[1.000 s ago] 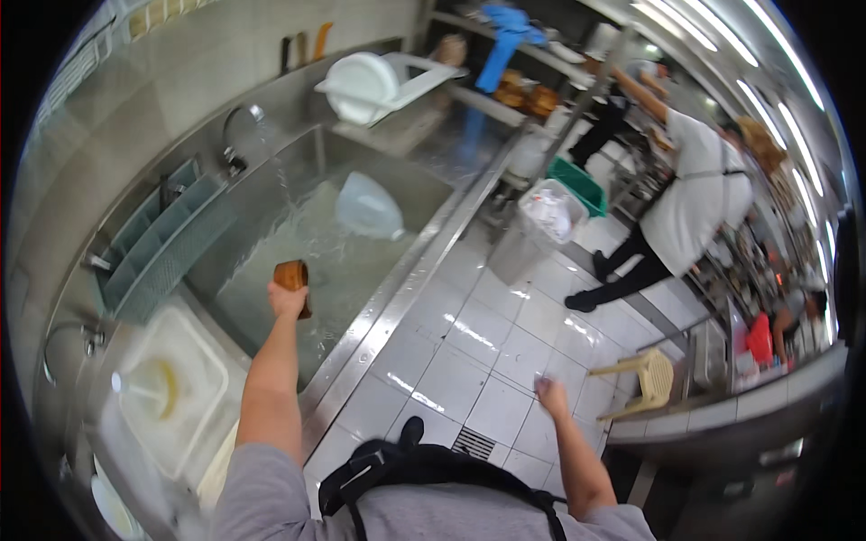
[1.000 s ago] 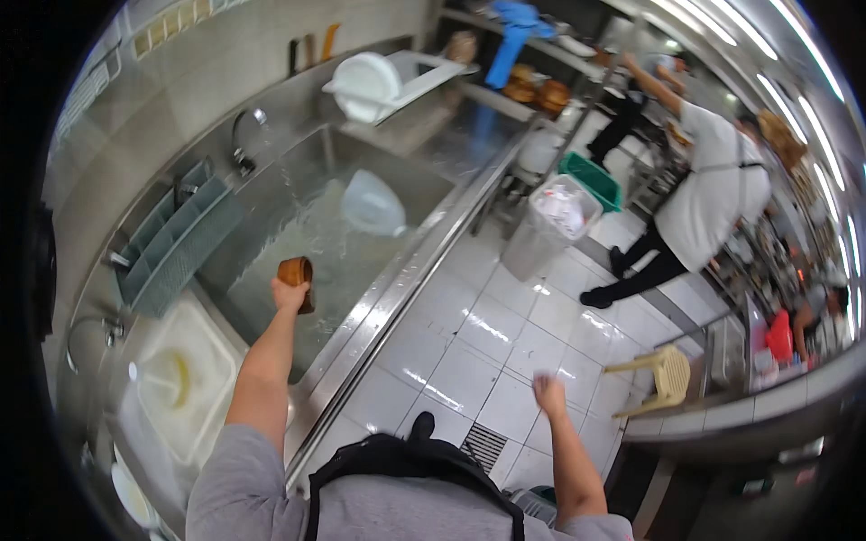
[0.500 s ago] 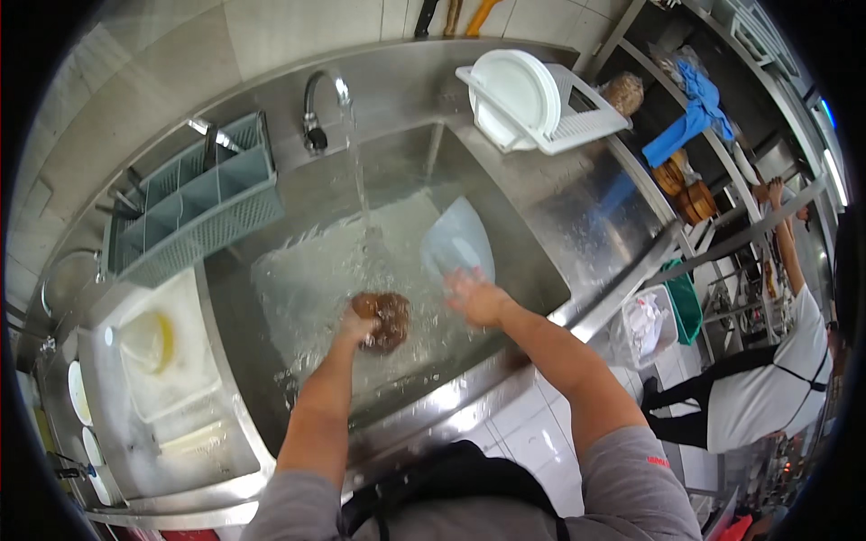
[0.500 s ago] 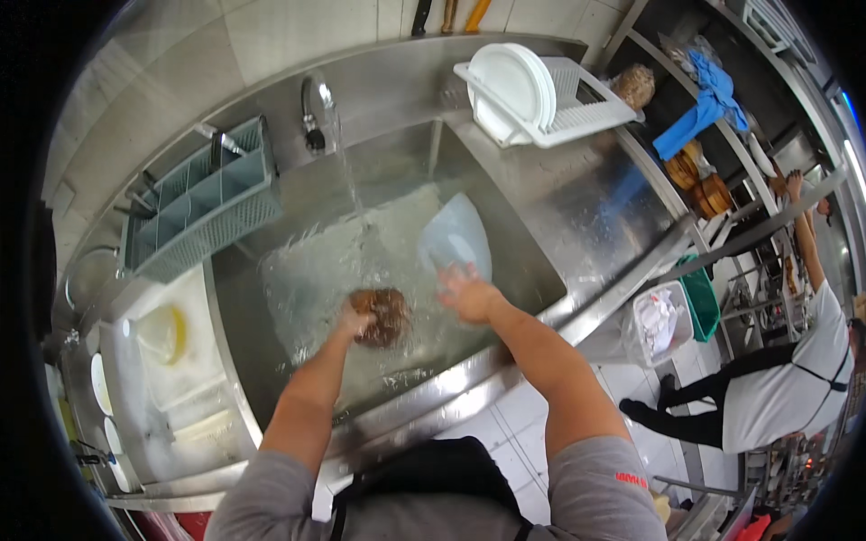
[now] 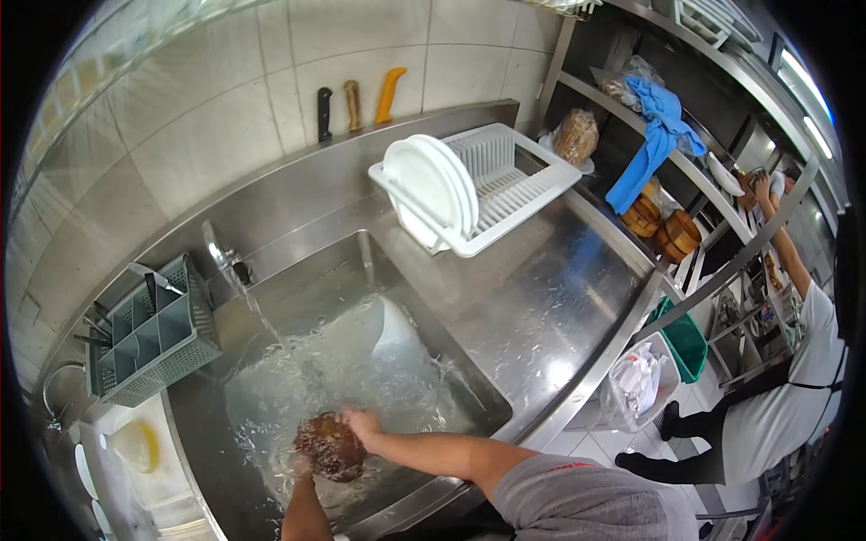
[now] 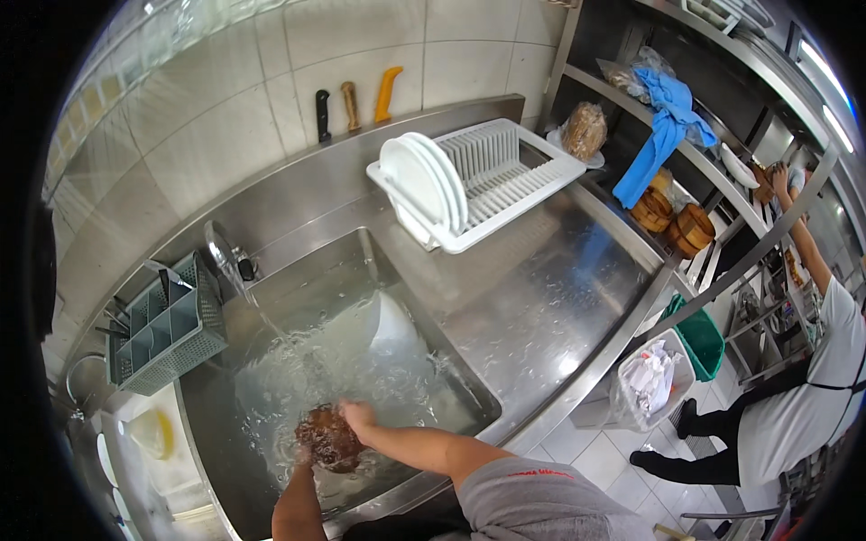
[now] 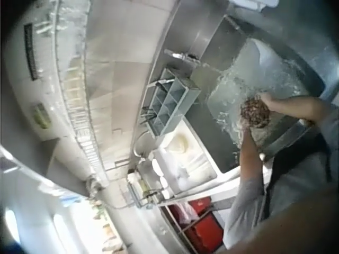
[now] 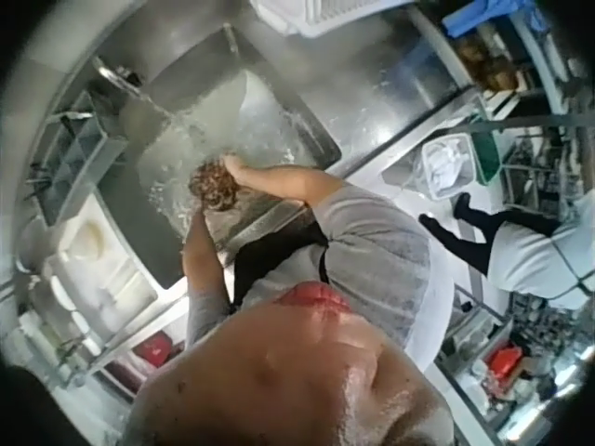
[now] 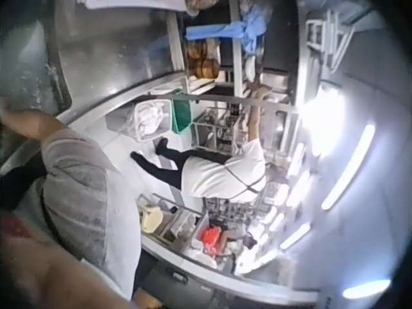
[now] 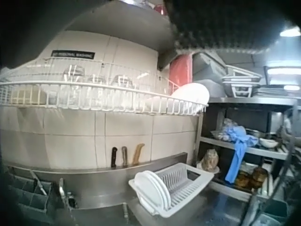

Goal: Washing and rinsing bowls and bamboo steamers in a commercial kitchen sink using a spray nozzle and sponge.

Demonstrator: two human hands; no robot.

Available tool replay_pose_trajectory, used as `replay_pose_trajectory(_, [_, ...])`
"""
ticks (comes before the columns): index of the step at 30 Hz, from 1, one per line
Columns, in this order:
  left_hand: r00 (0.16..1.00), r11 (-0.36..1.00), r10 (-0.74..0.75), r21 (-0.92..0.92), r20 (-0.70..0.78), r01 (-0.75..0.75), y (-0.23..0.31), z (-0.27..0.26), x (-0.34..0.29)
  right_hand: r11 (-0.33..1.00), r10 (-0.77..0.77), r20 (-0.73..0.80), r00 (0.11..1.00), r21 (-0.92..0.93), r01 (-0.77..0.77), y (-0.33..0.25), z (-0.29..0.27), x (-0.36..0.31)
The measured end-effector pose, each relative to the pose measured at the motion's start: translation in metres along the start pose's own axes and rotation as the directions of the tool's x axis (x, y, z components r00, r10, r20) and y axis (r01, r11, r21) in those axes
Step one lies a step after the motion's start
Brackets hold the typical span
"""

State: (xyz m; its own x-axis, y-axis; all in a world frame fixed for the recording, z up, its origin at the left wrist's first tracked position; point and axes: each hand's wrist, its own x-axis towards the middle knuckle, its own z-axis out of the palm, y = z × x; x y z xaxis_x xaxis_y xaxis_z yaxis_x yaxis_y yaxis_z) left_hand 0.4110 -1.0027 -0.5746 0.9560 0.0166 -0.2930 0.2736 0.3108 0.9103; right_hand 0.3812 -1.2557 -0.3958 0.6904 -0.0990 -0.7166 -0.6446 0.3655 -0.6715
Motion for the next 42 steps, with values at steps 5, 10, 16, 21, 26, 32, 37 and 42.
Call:
replay_pose_trajectory(5, [0.941, 0.806, -0.336, 0.528, 0.04, 0.265, 0.117, 0.18, -0.048, 0.666, -0.589, 0.164, 0.791, -0.456, 0.59, -0.015, -0.07, -0.039])
replay_pose_trajectory(10, [0.821, 0.574, -0.572, 0.713, -0.002, 0.402, 0.126, 0.238, -0.066, 0.754, -0.398, 0.269, 0.877, -0.45, 0.479, -0.038, -0.128, -0.009])
replay_pose_trajectory(16, [0.943, 0.903, -0.197, 0.425, 0.27, 0.067, 0.074, 0.262, -0.081, 0.773, -0.208, 0.346, 0.915, -0.516, 0.37, 0.015, -0.19, 0.058])
replay_pose_trajectory(21, [0.806, 0.345, -0.576, 0.934, 0.137, 0.087, 0.03, 0.237, -0.071, 0.094, -0.028, 0.684, 0.729, -0.724, 0.683, 0.051, -0.217, 0.093])
replay_pose_trajectory(26, [0.604, 0.588, -0.778, 0.538, 0.173, 0.604, 0.033, 0.236, -0.087, 0.942, -0.05, -0.101, 0.994, -0.336, 0.013, -0.01, -0.167, 0.024])
replay_pose_trajectory(32, [0.724, 0.626, -0.372, -0.419, 0.58, 0.658, 0.089, 0.266, -0.088, 0.717, -0.611, 0.07, 0.789, -0.375, 0.588, -0.117, -0.139, -0.066])
replay_pose_trajectory(37, [0.731, 0.48, -0.331, -0.56, 0.597, 0.675, 0.117, 0.336, -0.098, 0.279, -0.817, 0.417, 0.398, -0.318, 0.906, -0.183, -0.126, -0.12])
replay_pose_trajectory(42, [0.751, 0.75, -0.351, -0.312, 0.56, 0.583, 0.164, 0.391, -0.122, -0.004, -0.849, 0.447, 0.282, -0.54, 0.842, -0.202, -0.145, -0.163])
